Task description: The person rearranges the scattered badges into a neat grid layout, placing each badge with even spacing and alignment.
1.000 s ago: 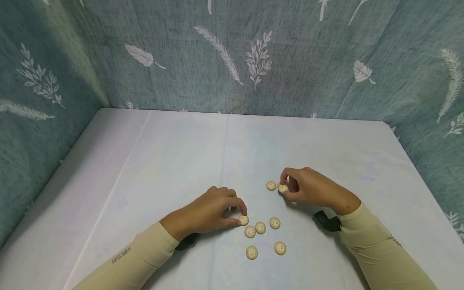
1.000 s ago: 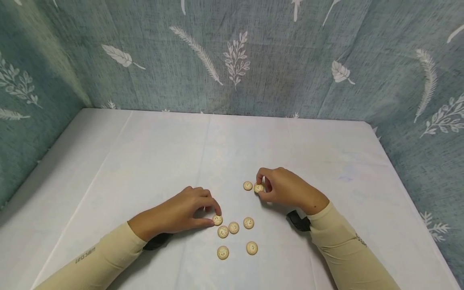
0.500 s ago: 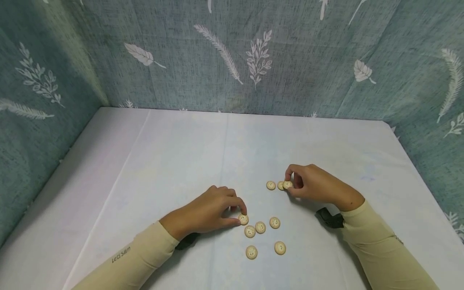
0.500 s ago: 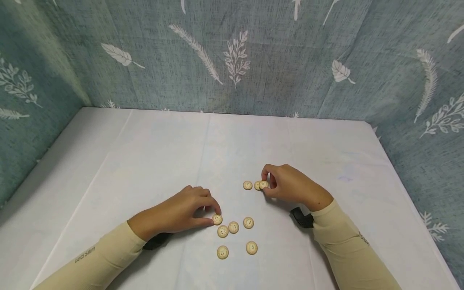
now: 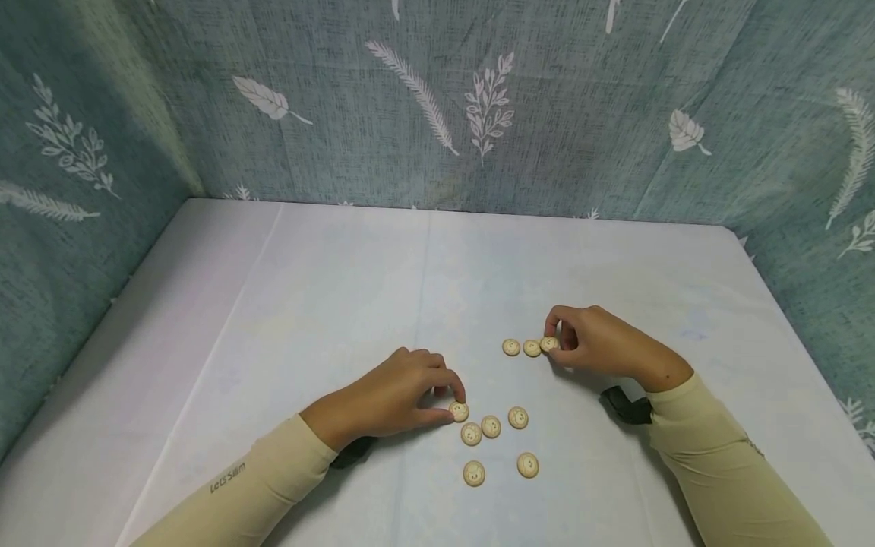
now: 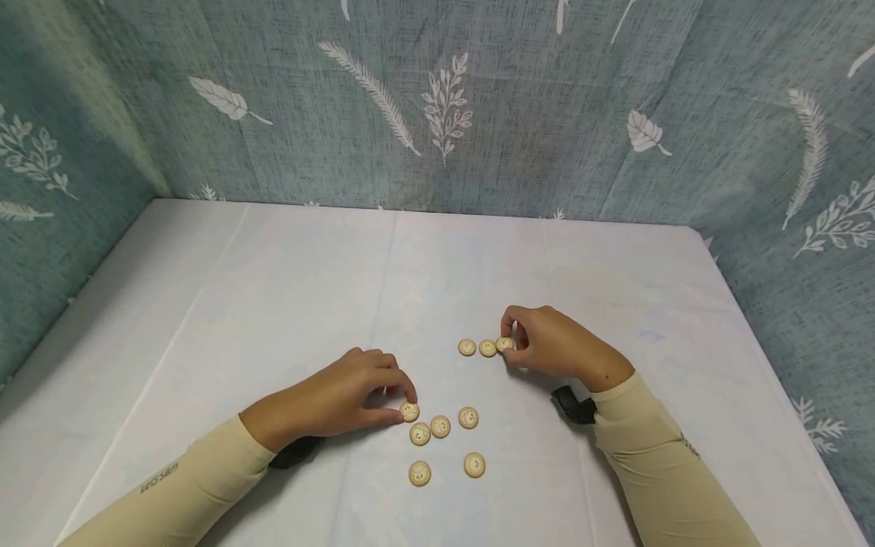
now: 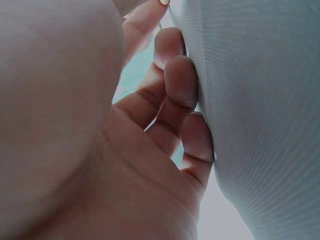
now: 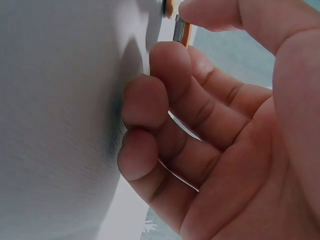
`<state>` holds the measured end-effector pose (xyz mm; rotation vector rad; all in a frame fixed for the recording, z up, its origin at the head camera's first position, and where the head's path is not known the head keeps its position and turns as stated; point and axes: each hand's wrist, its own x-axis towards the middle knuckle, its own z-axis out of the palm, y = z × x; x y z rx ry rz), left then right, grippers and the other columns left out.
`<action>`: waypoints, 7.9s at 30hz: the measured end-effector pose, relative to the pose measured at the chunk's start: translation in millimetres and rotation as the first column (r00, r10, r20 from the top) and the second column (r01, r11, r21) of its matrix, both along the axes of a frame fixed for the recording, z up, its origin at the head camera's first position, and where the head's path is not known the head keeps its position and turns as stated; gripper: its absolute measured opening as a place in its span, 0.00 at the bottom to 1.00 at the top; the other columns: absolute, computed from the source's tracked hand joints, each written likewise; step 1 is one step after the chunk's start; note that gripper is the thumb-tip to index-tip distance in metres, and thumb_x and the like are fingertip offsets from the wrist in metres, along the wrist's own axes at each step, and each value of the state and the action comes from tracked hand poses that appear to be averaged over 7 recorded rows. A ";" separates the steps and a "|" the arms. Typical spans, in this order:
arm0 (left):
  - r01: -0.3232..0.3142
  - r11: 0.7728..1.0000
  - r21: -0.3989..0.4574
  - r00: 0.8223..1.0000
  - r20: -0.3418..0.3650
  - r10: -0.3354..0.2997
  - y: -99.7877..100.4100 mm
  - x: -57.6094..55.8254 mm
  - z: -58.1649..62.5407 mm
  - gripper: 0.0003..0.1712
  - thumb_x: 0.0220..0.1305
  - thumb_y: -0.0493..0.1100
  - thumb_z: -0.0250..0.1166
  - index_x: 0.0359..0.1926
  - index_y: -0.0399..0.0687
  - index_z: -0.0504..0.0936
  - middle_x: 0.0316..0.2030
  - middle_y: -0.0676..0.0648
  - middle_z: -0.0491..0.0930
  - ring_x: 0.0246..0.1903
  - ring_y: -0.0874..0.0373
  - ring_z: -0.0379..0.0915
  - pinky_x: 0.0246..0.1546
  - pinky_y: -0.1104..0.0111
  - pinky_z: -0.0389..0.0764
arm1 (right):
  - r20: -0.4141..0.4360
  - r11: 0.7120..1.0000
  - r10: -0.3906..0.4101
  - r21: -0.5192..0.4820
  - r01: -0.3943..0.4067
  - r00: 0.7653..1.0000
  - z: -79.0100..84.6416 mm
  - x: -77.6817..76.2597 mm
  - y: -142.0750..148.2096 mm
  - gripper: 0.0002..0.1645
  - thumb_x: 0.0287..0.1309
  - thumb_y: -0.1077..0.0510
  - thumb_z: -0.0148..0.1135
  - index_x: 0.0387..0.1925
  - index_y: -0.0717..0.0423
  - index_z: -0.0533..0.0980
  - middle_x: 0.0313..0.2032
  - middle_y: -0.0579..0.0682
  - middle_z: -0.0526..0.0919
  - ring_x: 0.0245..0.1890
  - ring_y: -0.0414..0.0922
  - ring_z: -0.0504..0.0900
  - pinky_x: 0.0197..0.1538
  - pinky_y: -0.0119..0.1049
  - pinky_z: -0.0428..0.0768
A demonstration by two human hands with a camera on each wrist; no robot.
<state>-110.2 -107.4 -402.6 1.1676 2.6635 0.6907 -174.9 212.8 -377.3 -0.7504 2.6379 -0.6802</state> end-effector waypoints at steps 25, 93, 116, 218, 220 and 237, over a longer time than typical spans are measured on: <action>0.000 1.000 -0.001 1.000 0.002 0.000 -0.2 -0.4 1.3 0.10 0.59 0.52 0.74 0.41 0.66 0.84 0.32 0.62 0.76 0.38 0.67 0.71 0.46 0.63 0.68 | 0.012 1.000 0.002 0.031 -0.003 1.000 1.1 2.0 1.5 0.10 0.53 0.63 0.68 0.37 0.54 0.75 0.20 0.43 0.75 0.22 0.37 0.70 0.26 0.31 0.70; -0.005 1.000 -0.003 1.000 0.013 0.005 0.8 -0.2 1.3 0.09 0.60 0.52 0.72 0.42 0.67 0.85 0.32 0.63 0.75 0.37 0.68 0.69 0.45 0.65 0.67 | 0.083 0.997 -0.040 -0.066 0.046 0.996 -9.6 4.4 12.0 0.15 0.58 0.61 0.68 0.45 0.54 0.73 0.22 0.43 0.72 0.22 0.38 0.70 0.28 0.30 0.71; -0.014 1.000 -0.002 0.999 0.034 0.014 0.5 0.0 2.6 0.09 0.60 0.52 0.73 0.42 0.67 0.85 0.33 0.63 0.75 0.37 0.68 0.70 0.46 0.65 0.67 | -0.012 0.991 0.063 -0.117 -0.064 0.998 5.9 20.7 -6.9 0.07 0.62 0.63 0.65 0.39 0.49 0.77 0.21 0.39 0.73 0.21 0.33 0.69 0.27 0.29 0.71; -0.014 1.000 0.006 1.000 0.017 0.014 2.2 -2.2 0.5 0.09 0.59 0.53 0.73 0.42 0.68 0.85 0.32 0.63 0.75 0.36 0.69 0.70 0.43 0.66 0.68 | -0.029 0.962 0.261 0.085 -0.258 0.965 -1.1 58.3 -43.4 0.13 0.47 0.58 0.67 0.34 0.43 0.72 0.17 0.32 0.68 0.18 0.27 0.65 0.25 0.26 0.66; -0.012 1.000 0.003 1.000 0.016 0.012 2.4 -2.3 0.3 0.09 0.59 0.53 0.73 0.42 0.68 0.85 0.32 0.63 0.75 0.36 0.69 0.70 0.43 0.66 0.68 | -0.024 0.964 0.256 0.076 -0.254 0.966 -2.2 57.4 -43.0 0.13 0.48 0.58 0.67 0.35 0.43 0.73 0.17 0.33 0.69 0.18 0.27 0.65 0.25 0.26 0.66; -0.011 1.000 -0.004 1.000 -0.001 0.011 1.2 -2.1 1.2 0.09 0.60 0.53 0.73 0.42 0.68 0.85 0.32 0.63 0.76 0.36 0.69 0.70 0.45 0.65 0.68 | -0.044 0.972 0.236 0.028 -0.234 0.971 -6.4 52.9 -42.2 0.12 0.51 0.61 0.67 0.35 0.47 0.73 0.18 0.35 0.70 0.18 0.28 0.65 0.25 0.26 0.67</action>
